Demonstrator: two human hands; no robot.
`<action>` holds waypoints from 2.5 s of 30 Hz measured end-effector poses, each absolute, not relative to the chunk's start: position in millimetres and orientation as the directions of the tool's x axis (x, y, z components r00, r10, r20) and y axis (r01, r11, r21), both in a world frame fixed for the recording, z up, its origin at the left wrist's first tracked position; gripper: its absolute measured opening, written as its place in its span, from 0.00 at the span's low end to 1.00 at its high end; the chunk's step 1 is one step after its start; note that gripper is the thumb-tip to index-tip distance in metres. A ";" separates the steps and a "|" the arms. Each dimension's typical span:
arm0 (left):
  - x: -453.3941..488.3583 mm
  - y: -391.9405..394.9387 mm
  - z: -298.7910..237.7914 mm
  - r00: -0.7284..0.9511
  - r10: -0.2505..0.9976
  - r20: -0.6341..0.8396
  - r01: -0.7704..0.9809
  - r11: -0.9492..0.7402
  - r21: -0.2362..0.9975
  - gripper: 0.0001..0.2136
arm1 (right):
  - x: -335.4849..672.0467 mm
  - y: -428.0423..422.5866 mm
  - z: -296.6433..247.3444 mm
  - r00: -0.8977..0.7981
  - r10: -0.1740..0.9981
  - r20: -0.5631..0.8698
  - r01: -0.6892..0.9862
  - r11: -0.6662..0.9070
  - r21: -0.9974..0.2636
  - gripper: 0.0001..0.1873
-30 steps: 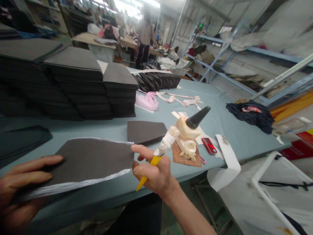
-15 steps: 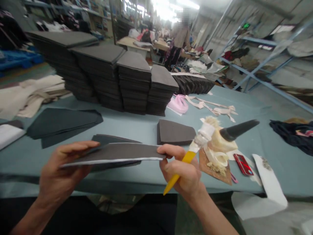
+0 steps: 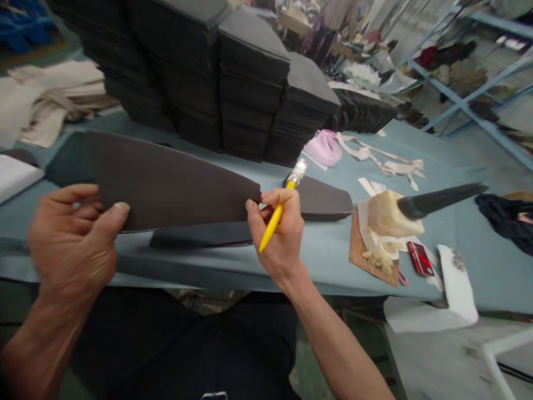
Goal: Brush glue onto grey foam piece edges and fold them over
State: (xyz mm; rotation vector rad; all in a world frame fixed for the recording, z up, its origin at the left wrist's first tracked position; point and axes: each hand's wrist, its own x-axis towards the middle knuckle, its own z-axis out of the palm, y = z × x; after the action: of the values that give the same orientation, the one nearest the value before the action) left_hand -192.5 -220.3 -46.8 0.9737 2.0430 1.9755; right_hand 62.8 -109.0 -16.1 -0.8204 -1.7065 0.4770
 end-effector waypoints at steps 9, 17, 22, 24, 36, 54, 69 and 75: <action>-210.1 -215.9 -43.2 -0.621 0.689 0.375 0.483 -0.042 0.875 0.17 | 62.6 -95.5 -59.2 -0.181 0.822 0.540 0.362 0.566 -0.740 0.14; -208.3 -214.4 -49.8 -0.529 0.806 0.266 0.516 0.057 0.855 0.12 | 69.9 -84.7 -77.3 -0.201 0.789 0.581 0.358 0.611 -0.706 0.15; -208.6 -214.5 -52.6 -0.467 0.859 0.211 0.543 0.090 0.835 0.15 | 75.0 -82.9 -79.6 -0.217 0.773 0.596 0.369 0.630 -0.683 0.16; -207.6 -214.2 -51.4 -0.438 0.875 0.207 0.553 0.080 0.829 0.15 | 77.0 -82.6 -79.2 -0.215 0.777 0.591 0.364 0.626 -0.690 0.17; -201.1 -222.7 -45.6 -0.416 0.886 0.204 0.614 0.108 0.782 0.15 | 83.0 -90.6 -81.7 -0.186 0.737 0.650 0.398 0.661 -0.636 0.17; -205.8 -219.1 -61.9 -0.420 0.886 0.195 0.607 0.114 0.787 0.12 | 88.0 -83.8 -103.8 -0.236 0.773 0.589 0.394 0.630 -0.669 0.17; -201.0 -221.9 -57.3 -0.437 0.886 0.157 0.648 0.189 0.737 0.12 | 85.2 -89.4 -100.4 -0.200 0.788 0.582 0.440 0.603 -0.665 0.18; -199.6 -224.6 -58.1 -0.455 0.880 0.137 0.654 0.226 0.722 0.13 | 86.3 -89.3 -100.3 -0.202 0.799 0.566 0.430 0.591 -0.682 0.16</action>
State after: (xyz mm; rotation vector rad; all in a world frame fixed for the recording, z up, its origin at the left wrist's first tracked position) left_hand -199.6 -224.6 -58.1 1.4323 2.2040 1.0650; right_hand 86.3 -89.3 -100.3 -0.9977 -1.8311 0.4682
